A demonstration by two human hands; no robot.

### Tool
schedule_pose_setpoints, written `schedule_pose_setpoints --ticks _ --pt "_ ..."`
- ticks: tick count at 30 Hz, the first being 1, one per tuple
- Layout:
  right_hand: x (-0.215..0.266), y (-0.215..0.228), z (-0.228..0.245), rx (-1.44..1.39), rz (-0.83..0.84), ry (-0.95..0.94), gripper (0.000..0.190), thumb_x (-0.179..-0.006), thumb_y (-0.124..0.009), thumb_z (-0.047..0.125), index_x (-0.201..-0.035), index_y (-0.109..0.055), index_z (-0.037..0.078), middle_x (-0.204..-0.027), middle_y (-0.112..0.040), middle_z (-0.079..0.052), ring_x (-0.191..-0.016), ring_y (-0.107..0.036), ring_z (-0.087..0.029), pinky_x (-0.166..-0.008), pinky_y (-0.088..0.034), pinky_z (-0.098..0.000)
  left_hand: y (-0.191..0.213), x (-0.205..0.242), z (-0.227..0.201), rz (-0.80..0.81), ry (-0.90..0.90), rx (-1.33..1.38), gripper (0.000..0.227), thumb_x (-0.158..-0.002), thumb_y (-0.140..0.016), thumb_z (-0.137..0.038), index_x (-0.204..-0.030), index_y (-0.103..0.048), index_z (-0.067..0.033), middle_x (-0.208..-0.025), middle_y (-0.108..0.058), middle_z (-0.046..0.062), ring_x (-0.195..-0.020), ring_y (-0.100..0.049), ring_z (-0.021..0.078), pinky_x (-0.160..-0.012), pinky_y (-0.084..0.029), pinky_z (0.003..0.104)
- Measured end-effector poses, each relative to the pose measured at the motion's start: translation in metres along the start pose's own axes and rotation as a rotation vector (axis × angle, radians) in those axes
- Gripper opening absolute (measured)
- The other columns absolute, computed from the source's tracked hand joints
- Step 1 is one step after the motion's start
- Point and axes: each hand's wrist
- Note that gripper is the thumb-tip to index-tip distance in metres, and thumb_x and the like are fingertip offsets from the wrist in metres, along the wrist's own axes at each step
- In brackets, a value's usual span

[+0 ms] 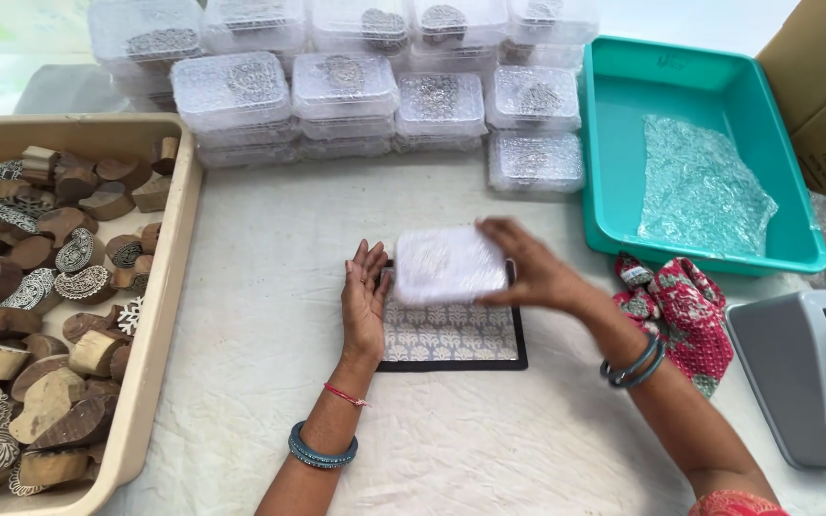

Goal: The person wipes a clear plastic container with a cloth, places a wooden stamp inside, and closes the lid. They then wrap the container in bubble wrap and secure it with tape from a dispenser.

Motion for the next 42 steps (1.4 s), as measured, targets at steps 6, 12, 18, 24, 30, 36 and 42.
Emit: schedule_pose_setpoints --ticks 6,12,18,24,30,36,42 --pt "-0.071 0.082 -0.029 -0.053 -0.284 -0.082 0.108 -0.07 -0.093 0.041 -0.156 -0.042 0.001 -0.154 -0.041 -0.016 -0.139 -0.049 -0.031 -0.103 -0.053 -0.0421 0.002 -0.002 0.009 0.017 0.005 -0.169 0.069 -0.106 -0.03 -0.052 -0.155 -0.038 -0.0052 -0.153 -0.052 0.017 -0.145 -0.047 0.0281 -0.122 -0.036 0.042" --pt "-0.149 0.119 -0.06 0.133 -0.31 -0.352 0.113 -0.066 -0.094 0.045 -0.158 -0.043 0.006 -0.156 -0.048 -0.011 -0.123 -0.065 -0.03 -0.096 -0.061 -0.0398 -0.004 0.002 0.003 0.029 0.013 -0.242 0.064 -0.107 -0.033 -0.046 -0.15 -0.046 -0.0016 -0.15 -0.056 0.017 -0.142 -0.051 0.0271 -0.121 -0.039 0.04" --pt "-0.18 0.115 -0.101 0.12 -0.257 -0.181 0.108 -0.066 -0.097 0.04 -0.154 -0.044 0.004 -0.157 -0.043 -0.013 -0.141 -0.049 -0.032 -0.099 -0.054 -0.0407 -0.009 0.004 -0.001 0.012 0.007 -0.23 0.057 -0.106 -0.043 -0.04 -0.142 -0.057 0.002 -0.14 -0.066 0.017 -0.133 -0.06 0.0248 -0.116 -0.044 0.038" --pt "-0.192 0.111 -0.109 0.051 -0.219 -0.151 0.106 -0.067 -0.095 0.036 -0.156 -0.044 0.011 -0.163 -0.04 -0.011 -0.145 -0.047 -0.033 -0.106 -0.055 -0.0457 -0.01 0.004 0.003 0.023 0.022 -0.212 0.045 -0.105 -0.054 -0.028 -0.138 -0.062 0.0024 -0.137 -0.068 0.015 -0.132 -0.06 0.0212 -0.115 -0.044 0.033" --pt "-0.202 0.102 -0.117 0.013 -0.186 -0.204 0.109 -0.066 -0.095 0.038 -0.159 -0.042 0.021 -0.165 -0.037 -0.009 -0.15 -0.041 -0.032 -0.112 -0.049 -0.0453 -0.016 0.007 -0.005 0.016 0.053 -0.318 0.043 -0.103 -0.055 -0.027 -0.136 -0.063 -0.0005 -0.136 -0.069 0.011 -0.131 -0.061 0.0163 -0.113 -0.044 0.029" --pt "-0.204 0.099 -0.125 0.171 -0.21 -0.045 0.091 -0.075 -0.095 0.031 -0.153 -0.053 0.015 -0.166 -0.034 -0.013 -0.153 -0.029 -0.04 -0.109 -0.051 -0.0488 -0.012 0.005 0.005 0.02 0.038 -0.386 0.04 -0.101 -0.059 -0.023 -0.136 -0.064 -0.0027 -0.134 -0.071 0.011 -0.122 -0.067 0.0174 -0.105 -0.052 0.028" --pt "-0.2 0.084 -0.117 0.131 -0.315 -0.085 0.077 -0.08 -0.093 0.034 -0.147 -0.061 0.016 -0.163 -0.041 -0.013 -0.148 -0.047 -0.032 -0.107 -0.052 -0.0435 -0.016 0.007 0.001 0.021 0.049 -0.449 0.038 -0.1 -0.058 -0.022 -0.134 -0.065 -0.0056 -0.133 -0.071 0.009 -0.121 -0.068 0.0172 -0.102 -0.056 0.03"
Point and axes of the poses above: each hand's wrist, its own x-axis away from the middle knuckle, its own y-axis out of the back of the hand, z = x × y
